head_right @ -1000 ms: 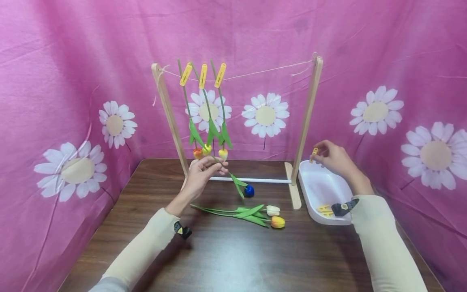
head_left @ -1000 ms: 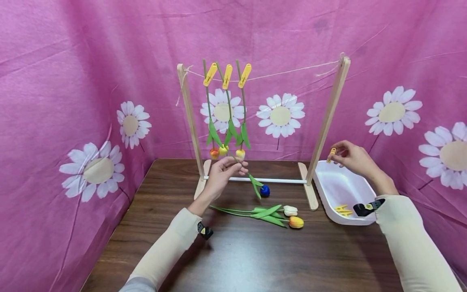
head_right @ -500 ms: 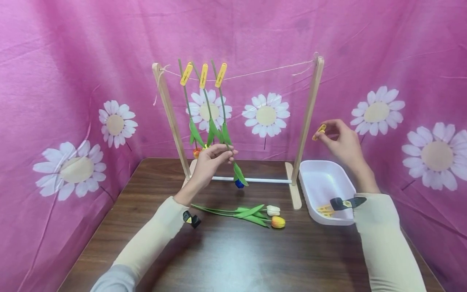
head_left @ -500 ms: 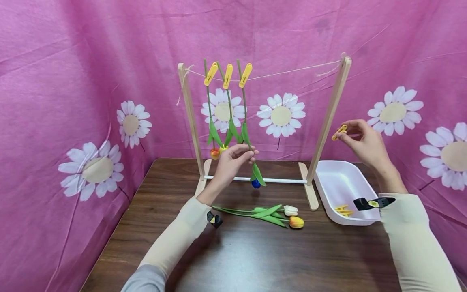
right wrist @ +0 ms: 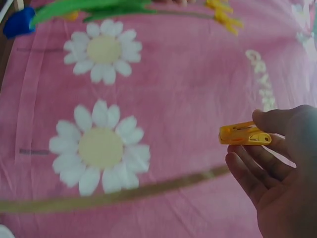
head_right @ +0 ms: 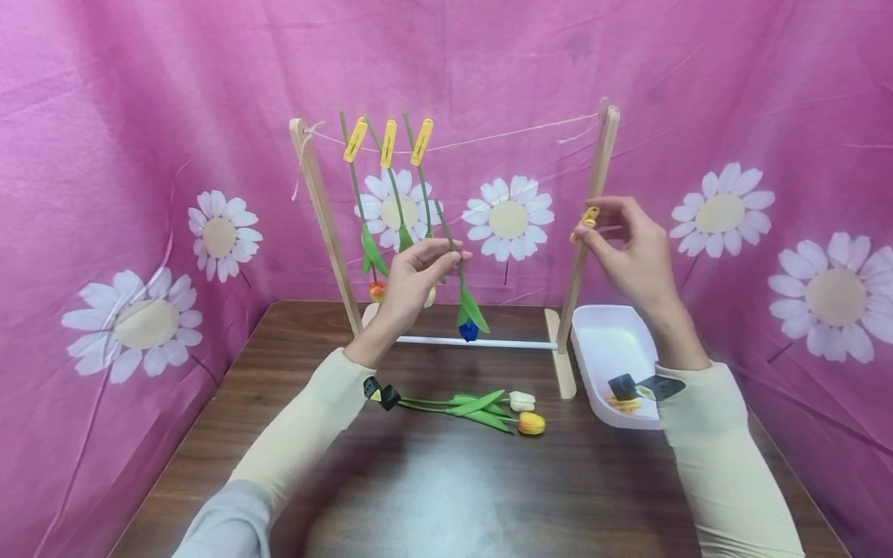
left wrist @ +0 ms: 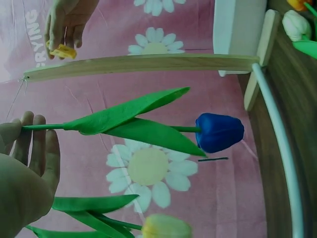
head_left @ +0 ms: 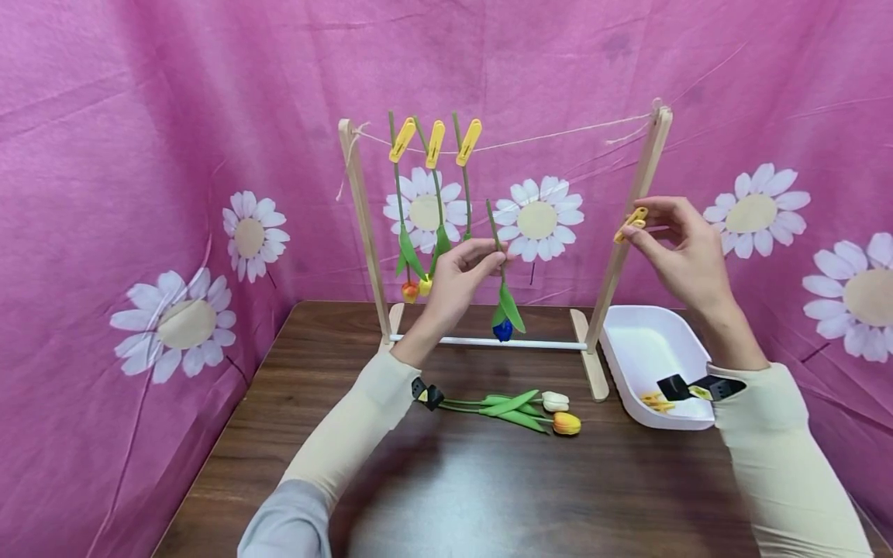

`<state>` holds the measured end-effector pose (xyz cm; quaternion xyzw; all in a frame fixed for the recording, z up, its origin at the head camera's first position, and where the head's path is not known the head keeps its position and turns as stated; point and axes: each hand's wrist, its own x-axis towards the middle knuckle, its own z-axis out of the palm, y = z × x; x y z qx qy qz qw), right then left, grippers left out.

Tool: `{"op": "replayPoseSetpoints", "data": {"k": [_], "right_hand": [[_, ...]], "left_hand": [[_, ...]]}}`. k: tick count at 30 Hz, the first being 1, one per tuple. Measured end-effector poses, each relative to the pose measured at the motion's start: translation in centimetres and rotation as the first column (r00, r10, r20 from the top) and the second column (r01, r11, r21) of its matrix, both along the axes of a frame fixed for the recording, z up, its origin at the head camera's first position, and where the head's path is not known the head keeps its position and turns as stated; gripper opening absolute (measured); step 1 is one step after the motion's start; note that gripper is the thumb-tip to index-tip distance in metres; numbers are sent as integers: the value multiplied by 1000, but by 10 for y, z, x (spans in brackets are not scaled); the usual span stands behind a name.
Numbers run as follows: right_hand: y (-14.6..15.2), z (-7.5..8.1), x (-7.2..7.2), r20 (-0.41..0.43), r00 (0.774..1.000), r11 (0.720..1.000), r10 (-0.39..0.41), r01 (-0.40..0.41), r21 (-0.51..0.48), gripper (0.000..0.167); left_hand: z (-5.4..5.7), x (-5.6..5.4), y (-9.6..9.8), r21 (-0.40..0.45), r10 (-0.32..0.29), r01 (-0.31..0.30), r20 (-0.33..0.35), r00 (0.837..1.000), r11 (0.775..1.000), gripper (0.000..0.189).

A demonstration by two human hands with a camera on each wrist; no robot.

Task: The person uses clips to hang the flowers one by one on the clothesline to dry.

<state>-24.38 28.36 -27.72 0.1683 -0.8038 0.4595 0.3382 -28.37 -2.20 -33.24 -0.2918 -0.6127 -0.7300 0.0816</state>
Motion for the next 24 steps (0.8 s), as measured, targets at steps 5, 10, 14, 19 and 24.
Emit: {"op": "replayPoseSetpoints", "data": {"k": [5, 10, 14, 19, 24], "right_hand": [[-25, 8, 0, -16, 999, 998, 36, -36, 42, 41], [-49, 18, -4, 7, 999, 998, 53, -53, 33, 35], [-64, 26, -7, 22, 999, 998, 48, -48, 29, 32], [-82, 42, -11, 9, 999, 999, 35, -35, -4, 27], [-97, 62, -19, 8, 998, 996, 61, -61, -69, 20]], "left_hand": [[13, -7, 7, 33, -11, 12, -32, 999, 999, 23], [25, -15, 12, 82, 10, -8, -33, 999, 997, 26], [32, -19, 15, 109, 39, -38, -12, 999, 993, 27], [42, -25, 22, 136, 80, -77, -18, 997, 988, 27], [53, -31, 30, 190, 119, -114, -16, 993, 975, 26]]}}
